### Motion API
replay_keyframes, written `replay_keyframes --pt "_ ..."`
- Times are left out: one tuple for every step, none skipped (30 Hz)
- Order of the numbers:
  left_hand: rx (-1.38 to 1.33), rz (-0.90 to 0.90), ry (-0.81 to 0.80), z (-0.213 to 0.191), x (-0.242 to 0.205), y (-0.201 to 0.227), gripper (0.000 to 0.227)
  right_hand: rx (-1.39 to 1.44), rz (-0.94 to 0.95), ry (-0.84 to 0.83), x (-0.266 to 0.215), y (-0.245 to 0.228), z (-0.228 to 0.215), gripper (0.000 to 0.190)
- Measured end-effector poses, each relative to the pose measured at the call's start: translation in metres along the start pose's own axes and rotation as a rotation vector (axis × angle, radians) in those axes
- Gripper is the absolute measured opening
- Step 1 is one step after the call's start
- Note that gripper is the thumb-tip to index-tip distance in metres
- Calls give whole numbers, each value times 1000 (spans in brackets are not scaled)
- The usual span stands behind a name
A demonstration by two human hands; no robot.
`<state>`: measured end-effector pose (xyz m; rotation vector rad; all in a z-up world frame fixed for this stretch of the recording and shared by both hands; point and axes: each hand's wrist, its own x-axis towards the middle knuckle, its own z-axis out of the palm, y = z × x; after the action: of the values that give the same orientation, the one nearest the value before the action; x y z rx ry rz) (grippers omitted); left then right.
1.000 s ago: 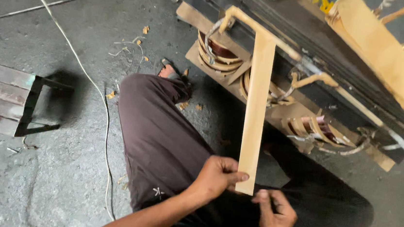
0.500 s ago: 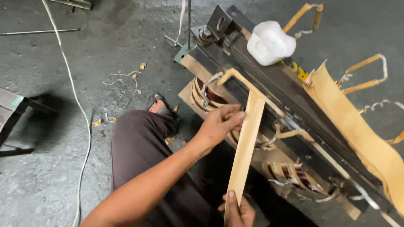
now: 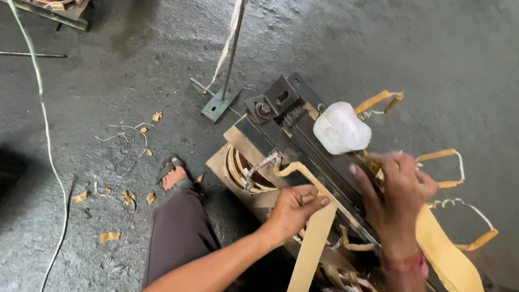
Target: The person sits on the floor and wraps a long strip of tan insulating paper around a cylindrical electrical component mounted on a jig. They repeatedly fold and tuck the paper to cover the component, occasionally adjusting the strip and using a small white container nearby.
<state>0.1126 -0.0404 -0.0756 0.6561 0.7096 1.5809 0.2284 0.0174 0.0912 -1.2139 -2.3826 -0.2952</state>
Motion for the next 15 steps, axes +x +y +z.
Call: replay_keyframes --pt "1 -9 -16 -2 1 3 20 36 -67 -44 29 4 18 33" --pt "24 -28 -3 -2 1 4 19 72 -130 -97 46 10 35 33" --pt "47 -47 10 -2 1 6 17 54 -145 -165 58 16 51 32" --pt "65 -67 26 -1 0 6 15 34 -162 -239 65 22 65 32" --pt "57 -67 18 -1 0 8 15 15 -179 -313 69 27 74 32" --pt "48 -71 11 -1 0 8 14 -1 -158 -345 70 33 79 34" --pt "38 -73 4 -1 1 8 14 -17 -136 -377 69 37 82 36" --pt "37 -61 11 -2 2 8 14 -33 -110 -409 67 40 84 38" --pt "37 -48 18 -2 4 7 14 -24 -142 -391 66 43 85 37" --pt "40 -47 12 -1 2 4 14 -18 -154 -372 60 45 83 36" --pt "36 -50 15 -1 0 1 15 -12 -167 -354 55 47 81 36" --pt "36 -47 10 -2 1 -1 16 8 -161 -375 55 49 82 35" --pt "36 -44 5 -2 1 -3 18 28 -154 -396 56 49 84 33" --pt "43 -32 1 -3 2 -4 18 46 -155 -417 59 49 85 32" --pt "51 -19 -2 -4 1 -4 19 61 -160 -381 62 49 86 37"
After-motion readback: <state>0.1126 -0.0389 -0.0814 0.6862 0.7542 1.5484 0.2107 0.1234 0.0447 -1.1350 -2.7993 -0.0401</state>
